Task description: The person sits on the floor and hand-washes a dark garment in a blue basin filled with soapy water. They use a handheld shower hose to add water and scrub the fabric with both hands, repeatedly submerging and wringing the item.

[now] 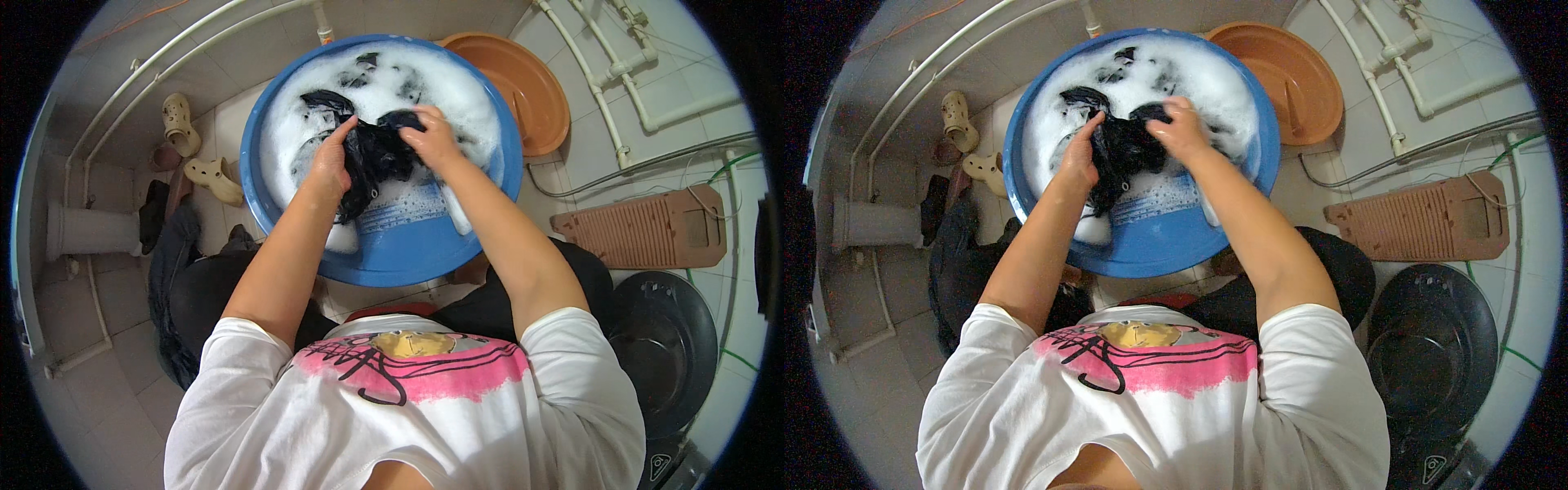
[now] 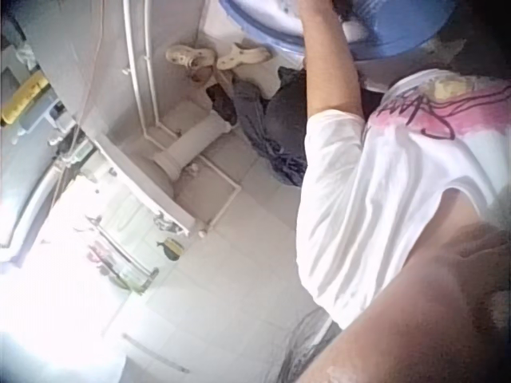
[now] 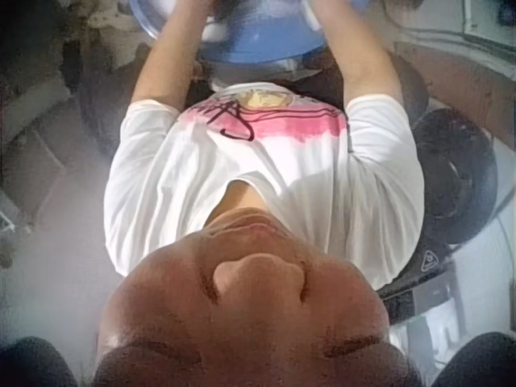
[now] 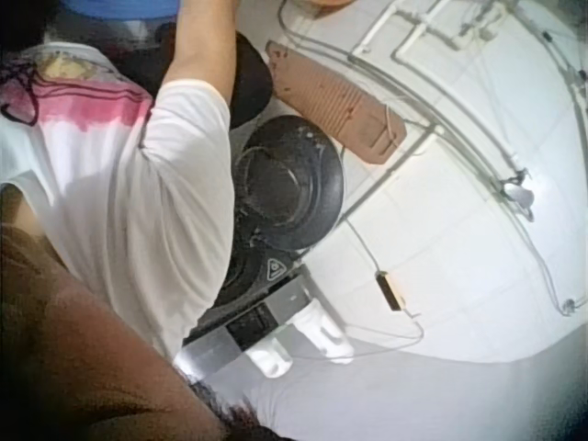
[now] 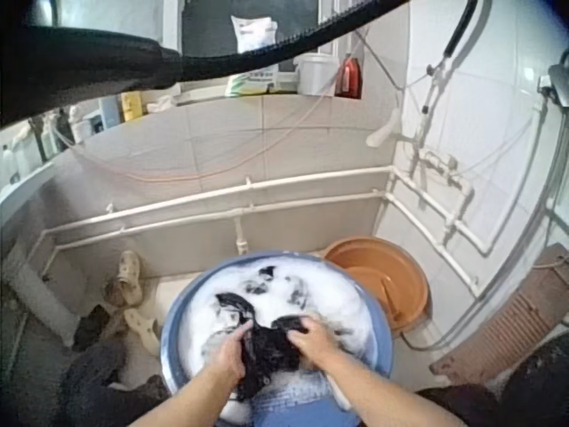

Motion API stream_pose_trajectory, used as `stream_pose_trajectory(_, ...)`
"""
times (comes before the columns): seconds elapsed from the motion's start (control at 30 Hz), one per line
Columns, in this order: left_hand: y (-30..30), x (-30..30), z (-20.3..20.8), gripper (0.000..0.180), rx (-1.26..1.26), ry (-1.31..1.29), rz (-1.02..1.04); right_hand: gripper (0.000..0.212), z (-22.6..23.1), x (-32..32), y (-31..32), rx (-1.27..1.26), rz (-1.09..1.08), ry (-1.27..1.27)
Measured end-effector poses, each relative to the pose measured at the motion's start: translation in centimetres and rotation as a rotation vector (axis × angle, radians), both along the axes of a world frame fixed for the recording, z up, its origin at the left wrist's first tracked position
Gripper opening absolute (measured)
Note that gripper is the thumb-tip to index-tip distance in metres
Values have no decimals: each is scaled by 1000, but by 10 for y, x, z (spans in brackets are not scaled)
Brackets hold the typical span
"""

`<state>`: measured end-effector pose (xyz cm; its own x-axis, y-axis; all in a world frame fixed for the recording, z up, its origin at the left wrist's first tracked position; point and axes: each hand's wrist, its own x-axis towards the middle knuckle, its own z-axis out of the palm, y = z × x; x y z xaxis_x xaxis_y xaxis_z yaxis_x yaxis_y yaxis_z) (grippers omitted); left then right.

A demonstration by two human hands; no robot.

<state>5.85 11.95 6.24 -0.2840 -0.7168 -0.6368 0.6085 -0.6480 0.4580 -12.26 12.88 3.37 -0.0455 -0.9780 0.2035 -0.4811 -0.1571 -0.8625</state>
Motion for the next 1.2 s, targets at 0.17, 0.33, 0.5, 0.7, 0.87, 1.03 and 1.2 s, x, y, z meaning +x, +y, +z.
stream_pose_trajectory(0.17,12,12,-41,27,-530,329,10,38,62,92,46,-379,345,50)
stream_pose_trajectory(0.33,18,-1,-25,23,-197,278,-38,32,46,76,50,-391,169,208)
stream_pose_trajectory(0.5,26,-14,-45,19,-35,144,87,27,37,71,36,-152,-114,146)
stream_pose_trajectory(0.7,21,-2,-31,26,11,213,100,25,51,72,38,-249,106,177)
stream_pose_trajectory(0.87,7,0,39,55,-330,-283,-170,23,5,-23,-4,51,-511,406)
stream_pose_trajectory(1.03,-8,19,-1,67,-1004,-1311,-760,45,9,-10,6,-212,87,642)
stream_pose_trajectory(1.2,20,7,-17,76,-905,-1732,-1207,53,-14,-4,19,283,305,963)
